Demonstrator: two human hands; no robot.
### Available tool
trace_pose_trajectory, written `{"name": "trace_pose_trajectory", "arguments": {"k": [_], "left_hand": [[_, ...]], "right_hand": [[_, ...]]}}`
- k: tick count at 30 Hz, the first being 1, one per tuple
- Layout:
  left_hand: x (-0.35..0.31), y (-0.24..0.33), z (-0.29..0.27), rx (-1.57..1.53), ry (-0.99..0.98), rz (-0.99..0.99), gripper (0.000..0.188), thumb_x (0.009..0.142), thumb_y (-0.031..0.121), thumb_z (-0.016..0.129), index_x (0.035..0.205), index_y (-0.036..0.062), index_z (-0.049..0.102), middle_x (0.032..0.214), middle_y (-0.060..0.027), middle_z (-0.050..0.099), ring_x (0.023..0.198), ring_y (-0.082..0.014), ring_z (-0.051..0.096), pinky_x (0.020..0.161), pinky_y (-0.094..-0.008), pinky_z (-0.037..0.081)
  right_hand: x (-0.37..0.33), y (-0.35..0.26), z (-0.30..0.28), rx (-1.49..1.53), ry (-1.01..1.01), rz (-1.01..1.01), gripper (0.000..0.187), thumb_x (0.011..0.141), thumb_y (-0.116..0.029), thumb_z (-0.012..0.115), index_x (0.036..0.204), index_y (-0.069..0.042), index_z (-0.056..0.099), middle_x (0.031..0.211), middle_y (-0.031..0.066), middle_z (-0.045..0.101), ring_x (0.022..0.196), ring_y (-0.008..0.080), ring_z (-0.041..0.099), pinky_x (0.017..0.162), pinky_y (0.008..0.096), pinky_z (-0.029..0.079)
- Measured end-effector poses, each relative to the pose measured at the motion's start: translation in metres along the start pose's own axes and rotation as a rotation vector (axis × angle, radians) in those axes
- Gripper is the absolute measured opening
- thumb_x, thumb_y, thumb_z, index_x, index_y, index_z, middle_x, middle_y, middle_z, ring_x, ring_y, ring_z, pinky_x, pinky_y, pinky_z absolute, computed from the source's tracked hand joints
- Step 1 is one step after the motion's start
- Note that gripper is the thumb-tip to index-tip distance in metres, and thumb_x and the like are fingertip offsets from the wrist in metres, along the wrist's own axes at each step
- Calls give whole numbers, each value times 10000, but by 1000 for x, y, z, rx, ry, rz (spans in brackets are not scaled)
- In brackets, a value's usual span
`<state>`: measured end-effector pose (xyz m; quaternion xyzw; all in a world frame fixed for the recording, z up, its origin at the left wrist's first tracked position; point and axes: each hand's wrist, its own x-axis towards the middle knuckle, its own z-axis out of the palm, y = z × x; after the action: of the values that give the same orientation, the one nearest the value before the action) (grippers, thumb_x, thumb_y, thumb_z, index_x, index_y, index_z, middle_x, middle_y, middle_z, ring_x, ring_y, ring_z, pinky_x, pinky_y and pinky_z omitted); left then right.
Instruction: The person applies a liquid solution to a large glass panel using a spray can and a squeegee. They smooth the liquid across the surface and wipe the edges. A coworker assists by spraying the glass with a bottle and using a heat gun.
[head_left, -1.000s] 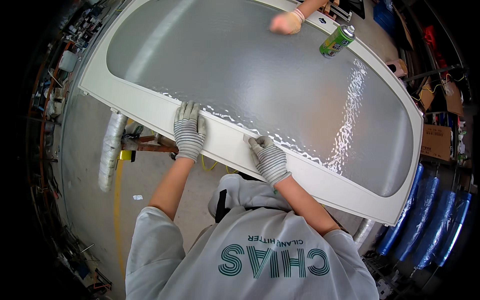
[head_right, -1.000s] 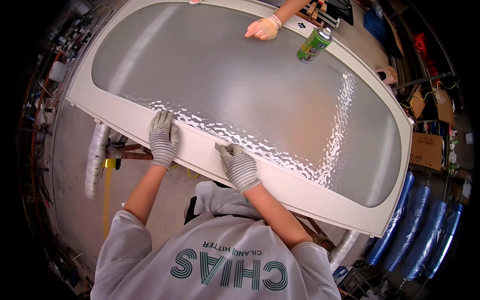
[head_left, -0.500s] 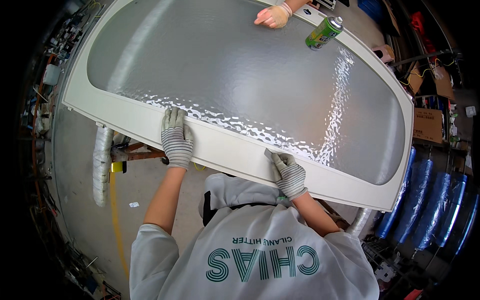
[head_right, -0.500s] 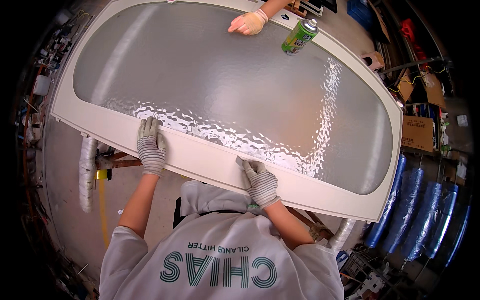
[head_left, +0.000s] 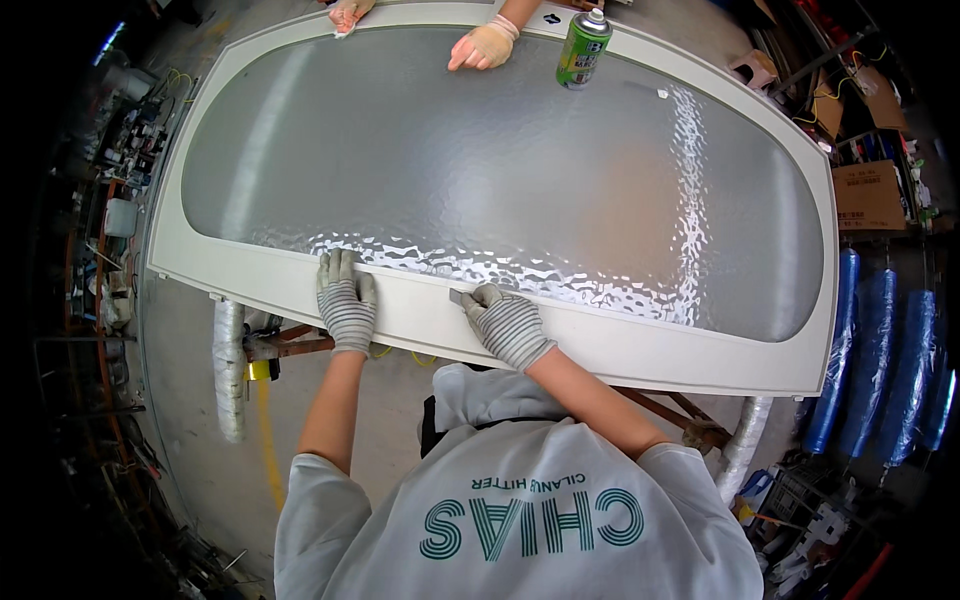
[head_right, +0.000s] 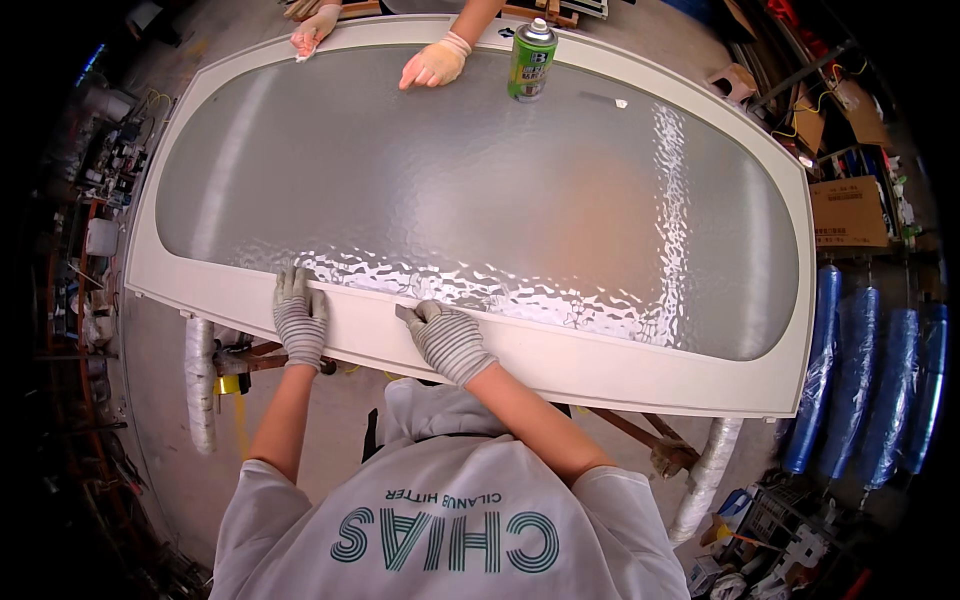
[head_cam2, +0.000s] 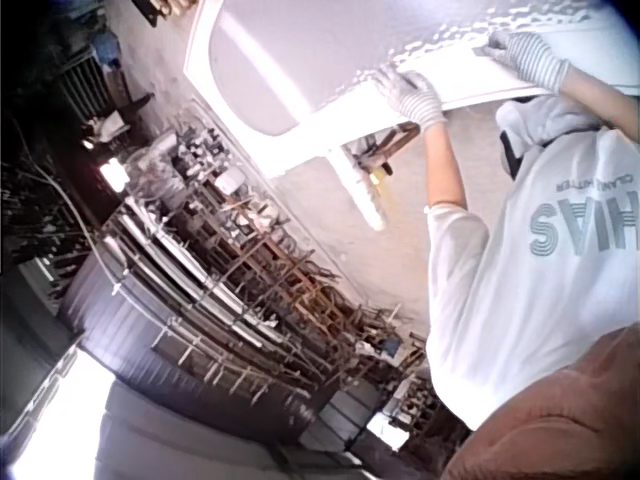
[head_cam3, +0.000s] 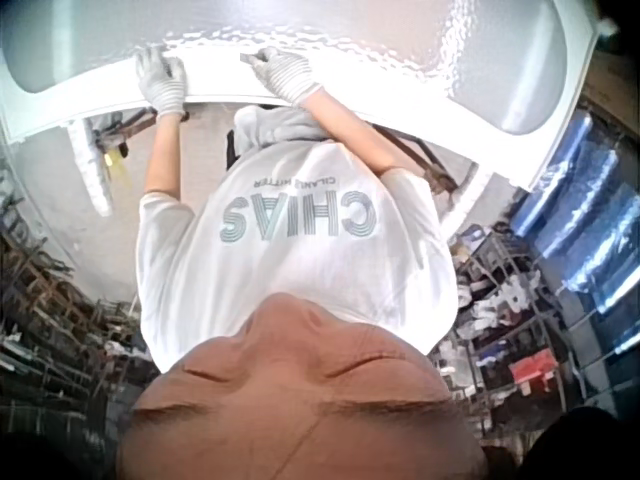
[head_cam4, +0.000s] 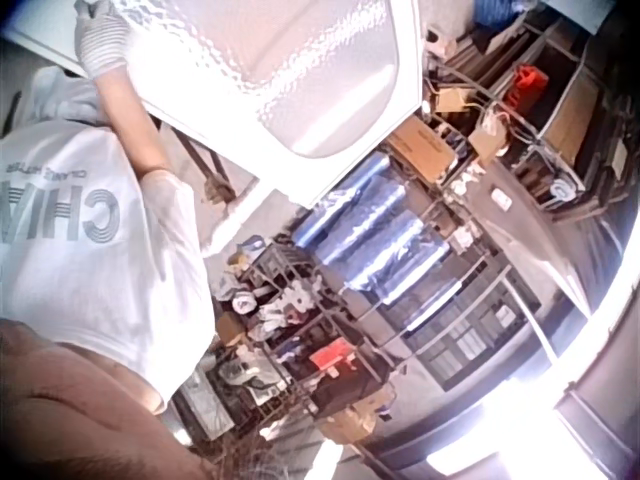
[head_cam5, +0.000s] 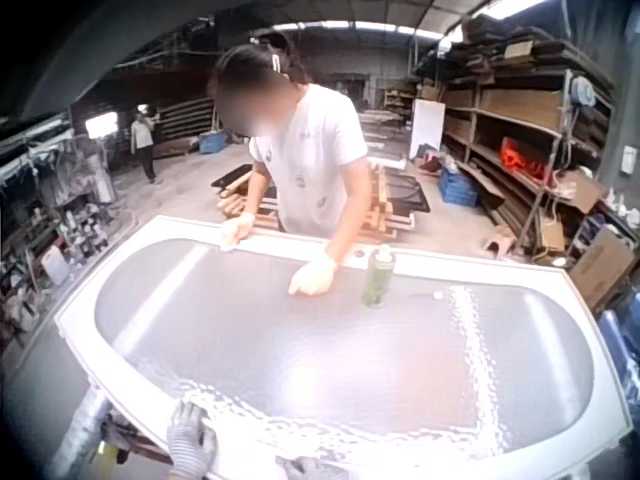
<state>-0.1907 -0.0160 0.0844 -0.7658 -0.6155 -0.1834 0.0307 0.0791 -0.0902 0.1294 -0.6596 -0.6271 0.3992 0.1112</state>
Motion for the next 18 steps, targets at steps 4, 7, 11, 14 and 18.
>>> {"name": "trace_pose_trajectory", "arguments": {"k": [4,7,11,14,18], "left_hand": [[1,18,-2,3,-101,16,692,778,348,693,1335,0,474,1411,-218,449,1360,-431,336,1125,-516,273],[-9,67,-5,-24,-246,12,862,714,480,739,1354,-17,447,1447,-215,405,1400,-415,279,1146,-550,209],[-24,157,3,-134,-366,222,881,732,564,690,1365,-7,462,1438,-217,425,1395,-381,310,1142,-605,148],[-34,207,18,-302,-327,424,746,800,470,658,1349,-1,474,1409,-207,453,1374,-383,340,1171,-527,183],[-38,252,3,-546,-448,628,540,836,269,638,1288,6,506,1352,-204,500,1324,-373,411,1162,-480,255]], "right_hand": [[-2,33,16,-184,43,-58,306,962,-307,517,1191,-139,632,1081,126,657,890,294,661,799,387,536],[-55,61,-17,-349,214,-179,300,918,-224,582,1200,-140,640,1067,117,655,819,288,667,688,407,556],[-129,134,-43,-271,466,-118,320,852,-157,647,1167,-100,666,1020,111,649,773,267,671,630,389,557],[-169,165,-58,-226,569,-14,298,836,-159,670,1128,-107,693,985,113,659,761,272,667,656,374,551],[-187,178,-59,-188,623,40,276,832,-120,668,1105,-95,699,967,120,668,801,280,663,700,369,541]]}}
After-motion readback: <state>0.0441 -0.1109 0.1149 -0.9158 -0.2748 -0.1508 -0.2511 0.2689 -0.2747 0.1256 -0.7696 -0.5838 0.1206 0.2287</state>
